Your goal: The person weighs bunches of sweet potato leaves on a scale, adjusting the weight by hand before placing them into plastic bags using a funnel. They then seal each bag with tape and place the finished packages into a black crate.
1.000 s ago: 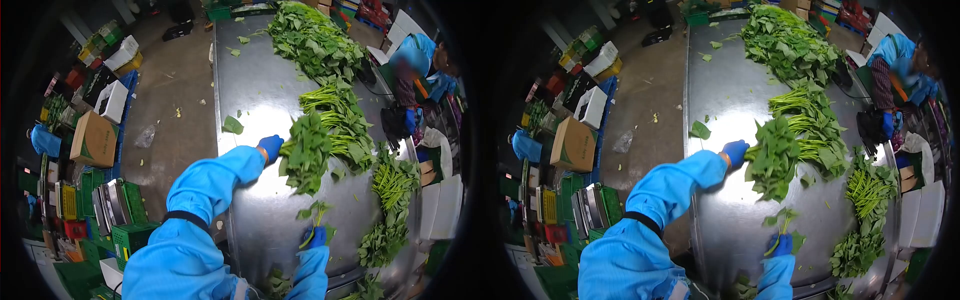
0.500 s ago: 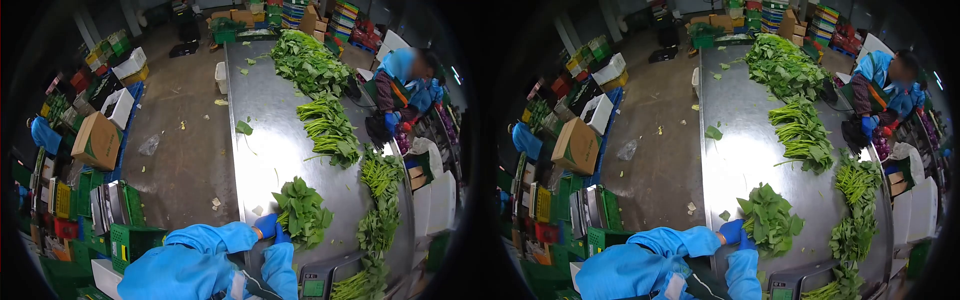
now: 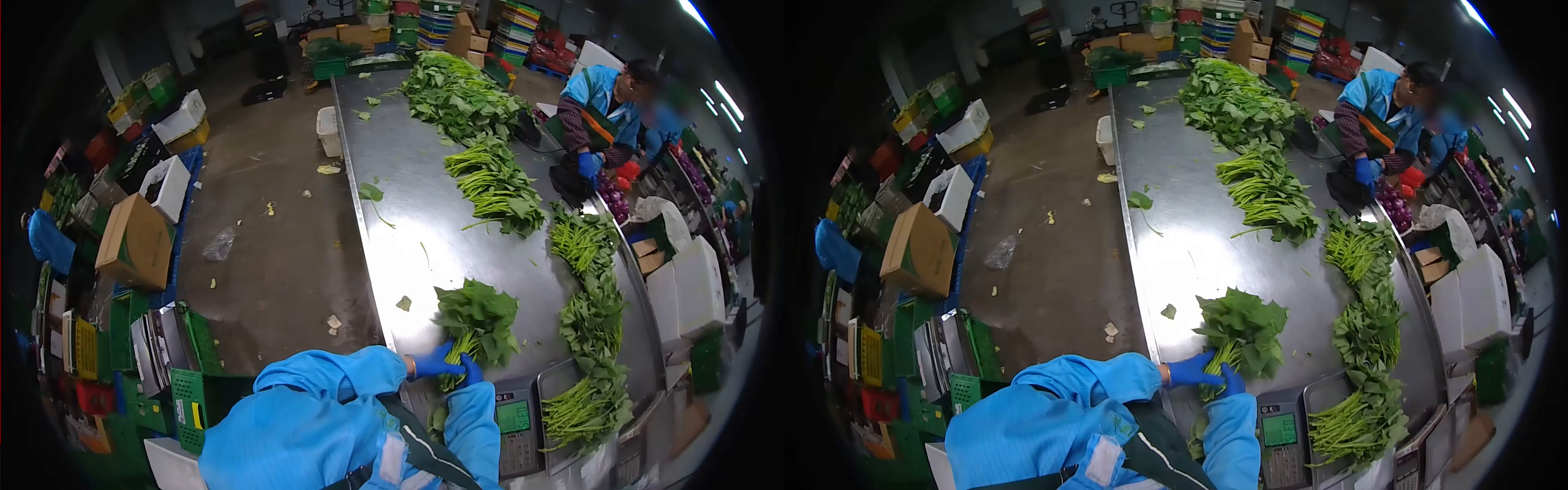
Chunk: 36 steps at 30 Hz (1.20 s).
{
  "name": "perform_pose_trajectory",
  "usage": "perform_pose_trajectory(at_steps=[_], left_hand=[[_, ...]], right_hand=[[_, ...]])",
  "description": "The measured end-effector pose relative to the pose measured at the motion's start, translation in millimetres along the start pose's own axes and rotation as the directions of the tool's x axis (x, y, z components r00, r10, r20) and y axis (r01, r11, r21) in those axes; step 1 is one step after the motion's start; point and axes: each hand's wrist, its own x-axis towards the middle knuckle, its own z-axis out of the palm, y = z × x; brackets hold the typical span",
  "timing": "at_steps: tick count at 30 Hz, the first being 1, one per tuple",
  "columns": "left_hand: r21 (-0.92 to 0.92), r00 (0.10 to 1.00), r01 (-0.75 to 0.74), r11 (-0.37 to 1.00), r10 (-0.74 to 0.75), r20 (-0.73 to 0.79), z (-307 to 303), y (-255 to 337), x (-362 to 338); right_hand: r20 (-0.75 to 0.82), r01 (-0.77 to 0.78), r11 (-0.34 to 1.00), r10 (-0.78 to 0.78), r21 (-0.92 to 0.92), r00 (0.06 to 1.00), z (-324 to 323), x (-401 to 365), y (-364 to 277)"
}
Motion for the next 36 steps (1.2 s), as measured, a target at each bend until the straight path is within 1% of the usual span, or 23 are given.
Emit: perform_pose_trajectory(at_steps=[1, 3, 4, 5, 7, 9, 11, 12, 13, 15, 17, 19, 20, 21, 22, 23, 25, 27, 29, 31, 33, 35, 36], left_hand=[[-0.002, 1.000, -0.005, 1.000, 0.005, 0.009, -1.3, 4.6, -1.8], [-0.521, 0.981, 0.150, 0.840, -0.194, -0.031, -1.9, 9.3, -4.8], [-0.539, 0.931, 0.254, 0.803, -0.354, -0.089, 1.0, -9.9, 1.0], [-0.539, 0.933, 0.258, 0.802, -0.352, -0.078, 6.2, -17.7, 2.0], [-0.390, 0.979, -0.001, 0.921, -0.080, -0.190, 15.4, -31.2, 1.9], [-0.433, 0.969, 0.085, 0.898, -0.175, -0.174, 20.9, -45.4, 6.2], [-0.263, 0.955, 0.206, 0.943, -0.252, -0.155, 19.6, -60.0, 15.4], [-0.258, 0.956, 0.215, 0.942, -0.256, -0.140, 22.1, -60.1, 13.9], [-0.178, 0.976, 0.145, 0.973, -0.170, -0.134, 19.4, -37.8, 7.0], [-0.093, 0.991, 0.085, 0.992, -0.094, -0.097, 8.0, -9.4, 0.3], [-0.169, 1.000, -0.017, 0.985, 0.020, 0.016, -0.8, 1.6, -3.2], [-0.484, 0.971, 0.190, 0.854, -0.089, 0.224, -13.9, 2.1, 1.2], [-0.529, 0.976, 0.169, 0.832, -0.068, 0.205, -18.5, 4.7, 4.9], [-0.570, 0.980, 0.155, 0.807, -0.054, 0.191, -19.7, 6.2, 4.1], [-0.445, 0.979, 0.180, 0.877, -0.114, 0.171, -21.3, 10.8, 2.6], [-0.306, 0.976, 0.193, 0.932, -0.151, 0.156, -18.1, 17.8, 2.1], [-0.339, 0.982, 0.136, 0.931, -0.082, 0.170, 2.4, 31.1, 0.0], [-0.277, 0.985, 0.094, 0.956, -0.050, 0.163, 9.5, 40.1, 0.2], [-0.213, 0.963, 0.174, 0.961, -0.121, 0.240, -1.2, 50.9, 5.4], [-0.208, 0.987, 0.123, 0.970, -0.097, 0.130, -9.2, 67.9, 15.8], [-0.239, 1.000, 0.011, 0.971, -0.009, 0.011, -12.0, 89.2, 26.7], [-0.264, 0.992, -0.120, 0.957, 0.109, -0.055, -10.5, 105.7, 42.1], [-0.225, 0.978, -0.205, 0.953, 0.192, -0.076, -2.5, 114.8, 48.5]], right_hand=[[-0.008, 0.007, 1.000, -0.007, 0.000, 1.000, 15.9, -17.9, -7.5], [0.055, 0.064, 0.955, -0.084, 0.289, 0.995, 43.7, -46.1, -18.4], [0.014, 0.051, 0.963, -0.057, 0.265, 0.998, 24.5, -35.6, -7.0], [0.004, 0.060, 0.962, -0.063, 0.266, 0.998, 23.8, -39.6, -8.0], [0.040, 0.013, 0.920, -0.031, 0.391, 0.999, 31.9, -47.1, -11.2], [0.070, -0.021, 0.902, -0.010, 0.430, 0.997, 67.4, -68.1, -28.6], [-0.100, 0.268, 0.941, -0.252, 0.207, 0.962, 97.9, -83.8, -36.5], [0.019, 0.318, 0.941, -0.318, -0.115, 0.948, 41.6, -43.3, -16.5], [0.005, 0.321, 0.941, -0.322, -0.108, 0.947, 27.3, -34.6, -16.9], [0.088, 0.258, 0.845, -0.246, -0.469, 0.965, 13.2, -31.6, -14.7], [0.009, 0.224, 0.926, -0.232, -0.304, 0.973, 7.8, -35.5, -16.5], [0.085, 0.179, 0.984, -0.177, -0.018, 0.981, 17.3, -55.5, -26.5], [-0.056, 0.122, 0.991, -0.126, -0.057, 0.991, 10.9, -62.0, -28.6], [-0.008, 0.233, 0.971, -0.232, 0.054, 0.973, 21.5, -66.8, -28.6], [-0.015, 0.198, 0.971, -0.197, 0.134, 0.980, 27.4, -75.3, -31.4], [-0.030, 0.206, 0.976, -0.204, 0.078, 0.979, 42.0, -81.7, -39.7], [0.002, 0.331, 0.914, -0.340, -0.234, 0.941, 42.4, -66.7, -29.8], [-0.033, 0.425, 0.829, -0.467, -0.363, 0.884, 46.0, -74.3, -29.6], [-0.112, 0.315, 0.835, -0.403, -0.451, 0.908, 45.2, -99.4, -42.8], [-0.204, 0.330, 0.850, -0.439, -0.411, 0.875, 48.0, -126.4, -45.3], [-0.258, 0.455, 0.780, -0.589, -0.429, 0.766, 46.4, -148.1, -39.7], [-0.273, 0.548, 0.810, -0.586, -0.208, 0.763, 48.5, -183.5, -39.2], [-0.341, 0.613, 0.760, -0.647, -0.217, 0.682, 49.5, -196.5, -37.2]])
